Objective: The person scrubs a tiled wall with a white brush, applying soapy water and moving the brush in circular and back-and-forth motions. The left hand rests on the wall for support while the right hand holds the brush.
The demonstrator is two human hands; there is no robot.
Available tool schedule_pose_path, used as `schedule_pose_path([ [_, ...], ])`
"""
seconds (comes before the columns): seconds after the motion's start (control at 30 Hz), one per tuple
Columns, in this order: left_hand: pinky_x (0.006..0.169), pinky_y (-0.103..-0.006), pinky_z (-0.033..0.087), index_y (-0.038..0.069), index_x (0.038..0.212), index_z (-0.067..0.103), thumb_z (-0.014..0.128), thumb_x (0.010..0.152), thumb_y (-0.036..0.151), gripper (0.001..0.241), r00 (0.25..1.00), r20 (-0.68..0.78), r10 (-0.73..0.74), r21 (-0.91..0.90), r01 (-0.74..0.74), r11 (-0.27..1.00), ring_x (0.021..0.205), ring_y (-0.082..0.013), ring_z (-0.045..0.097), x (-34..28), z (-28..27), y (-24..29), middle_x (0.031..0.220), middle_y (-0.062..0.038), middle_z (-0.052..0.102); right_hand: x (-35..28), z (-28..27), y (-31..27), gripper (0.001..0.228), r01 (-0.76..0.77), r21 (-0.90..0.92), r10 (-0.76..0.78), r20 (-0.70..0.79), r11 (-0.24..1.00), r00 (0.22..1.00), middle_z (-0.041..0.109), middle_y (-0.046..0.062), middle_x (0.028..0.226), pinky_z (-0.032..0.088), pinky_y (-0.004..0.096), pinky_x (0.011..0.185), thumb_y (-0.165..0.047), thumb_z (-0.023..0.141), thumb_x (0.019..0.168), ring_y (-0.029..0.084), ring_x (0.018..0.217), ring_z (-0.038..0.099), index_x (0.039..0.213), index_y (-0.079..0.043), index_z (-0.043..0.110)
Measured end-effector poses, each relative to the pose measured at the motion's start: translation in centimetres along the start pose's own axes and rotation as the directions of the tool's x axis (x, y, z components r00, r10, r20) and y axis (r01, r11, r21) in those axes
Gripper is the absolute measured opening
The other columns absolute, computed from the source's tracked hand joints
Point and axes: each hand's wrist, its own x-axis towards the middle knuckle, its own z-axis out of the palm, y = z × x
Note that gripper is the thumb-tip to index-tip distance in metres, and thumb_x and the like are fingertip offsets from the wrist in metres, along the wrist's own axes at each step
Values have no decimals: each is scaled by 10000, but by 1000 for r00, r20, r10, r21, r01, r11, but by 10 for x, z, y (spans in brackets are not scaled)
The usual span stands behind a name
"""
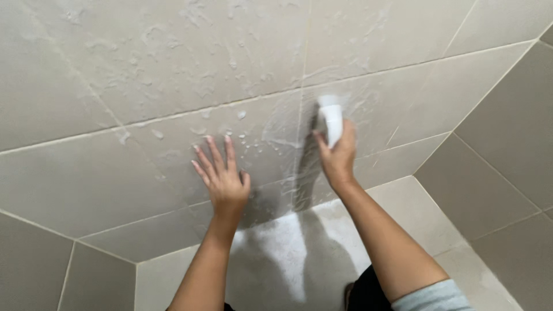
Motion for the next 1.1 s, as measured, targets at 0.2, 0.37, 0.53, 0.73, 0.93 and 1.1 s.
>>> schedule_pose_path([
  [0.2,1132,-731,162,175,1568,410,647,756,119,847,979,-41,198,45,-196,980,1477,-546,195,-10,18,26,1651,-207,262,30,-14,8,578,-65,153,83,-114,986,990,541,252,1257,438,562,1052,-168,819,944,446,1240,550,1341,28,448],
  [0.37,1118,-718,244,215,1538,468,637,733,146,825,956,-99,277,112,-266,958,1456,-511,301,-9,29,30,1621,-168,360,2,-2,43,709,-214,67,223,-193,975,955,471,358,1345,338,606,1139,-189,814,947,537,1324,448,1381,97,331],
  [0.53,1105,-708,285,218,1524,494,648,696,95,851,948,-74,309,89,-302,949,1443,-494,350,-10,28,44,1607,-155,397,30,-24,35,601,-45,27,47,-95,999,994,525,247,1251,493,549,1005,-131,809,965,454,1219,565,1379,30,405],
  [0.73,1102,-702,295,222,1526,492,641,692,124,853,951,-87,298,126,-286,950,1445,-485,355,-8,32,42,1597,-151,418,14,-19,84,829,-329,-75,301,-249,941,920,461,425,1408,312,587,1178,-196,877,907,538,1362,440,1439,167,355],
  [0.93,1114,-702,272,231,1535,480,650,686,138,870,955,-34,295,127,-289,949,1458,-488,327,-7,36,46,1623,-140,380,49,-22,47,793,-92,93,114,-267,991,957,467,417,1370,327,591,1147,-142,893,907,568,1345,420,1411,139,350],
  [1.1,1116,-710,246,219,1558,447,655,709,115,880,964,-16,267,92,-264,960,1475,-497,280,-6,30,43,1642,-152,336,28,-13,79,921,-355,94,367,-283,930,886,398,389,1492,280,563,1212,-190,884,927,502,1425,378,1506,127,242],
])
